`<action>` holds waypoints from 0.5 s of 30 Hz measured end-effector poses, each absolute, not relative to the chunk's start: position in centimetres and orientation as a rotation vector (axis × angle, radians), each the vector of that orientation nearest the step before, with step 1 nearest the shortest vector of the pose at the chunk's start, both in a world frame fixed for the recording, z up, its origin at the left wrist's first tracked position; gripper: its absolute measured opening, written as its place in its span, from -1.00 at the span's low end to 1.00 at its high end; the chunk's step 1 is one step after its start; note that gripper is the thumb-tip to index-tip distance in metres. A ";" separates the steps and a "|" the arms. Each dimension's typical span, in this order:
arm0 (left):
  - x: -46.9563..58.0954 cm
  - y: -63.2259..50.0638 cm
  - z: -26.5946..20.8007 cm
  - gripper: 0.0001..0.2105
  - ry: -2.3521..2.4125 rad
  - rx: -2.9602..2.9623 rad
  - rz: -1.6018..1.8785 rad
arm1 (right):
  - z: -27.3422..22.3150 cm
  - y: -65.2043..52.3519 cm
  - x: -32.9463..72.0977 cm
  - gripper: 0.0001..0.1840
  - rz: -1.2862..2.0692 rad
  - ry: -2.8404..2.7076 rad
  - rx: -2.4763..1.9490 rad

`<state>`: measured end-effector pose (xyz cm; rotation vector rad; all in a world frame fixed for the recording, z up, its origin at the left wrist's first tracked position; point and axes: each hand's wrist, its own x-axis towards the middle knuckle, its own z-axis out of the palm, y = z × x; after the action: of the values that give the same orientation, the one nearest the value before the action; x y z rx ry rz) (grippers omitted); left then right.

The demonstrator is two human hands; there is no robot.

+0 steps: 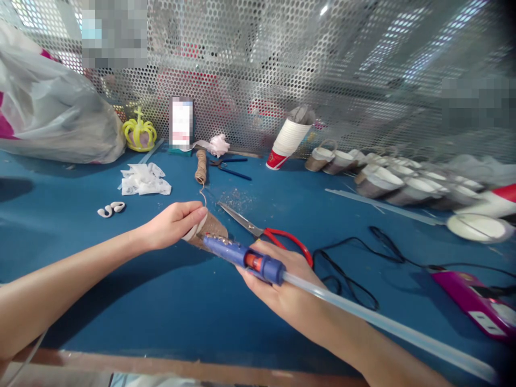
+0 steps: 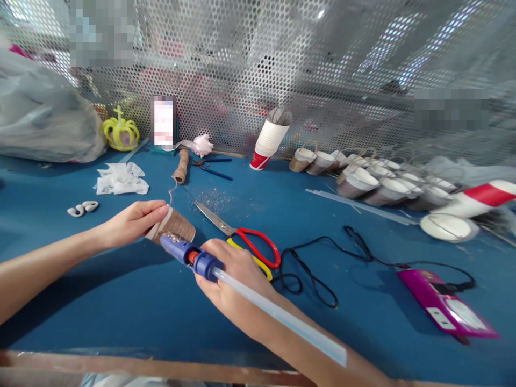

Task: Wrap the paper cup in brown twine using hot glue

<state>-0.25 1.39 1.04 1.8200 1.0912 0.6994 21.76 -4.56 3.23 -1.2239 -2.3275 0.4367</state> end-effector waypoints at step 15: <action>-0.2 1.4 0.9 -0.65 1.096 1.802 0.713 | 2.8 -4.6 21.8 -0.92 0.359 -2.320 -1.194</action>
<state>-0.24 1.40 0.92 1.8022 1.0964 0.7131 21.76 -4.60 2.80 -1.1938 -2.3204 0.3589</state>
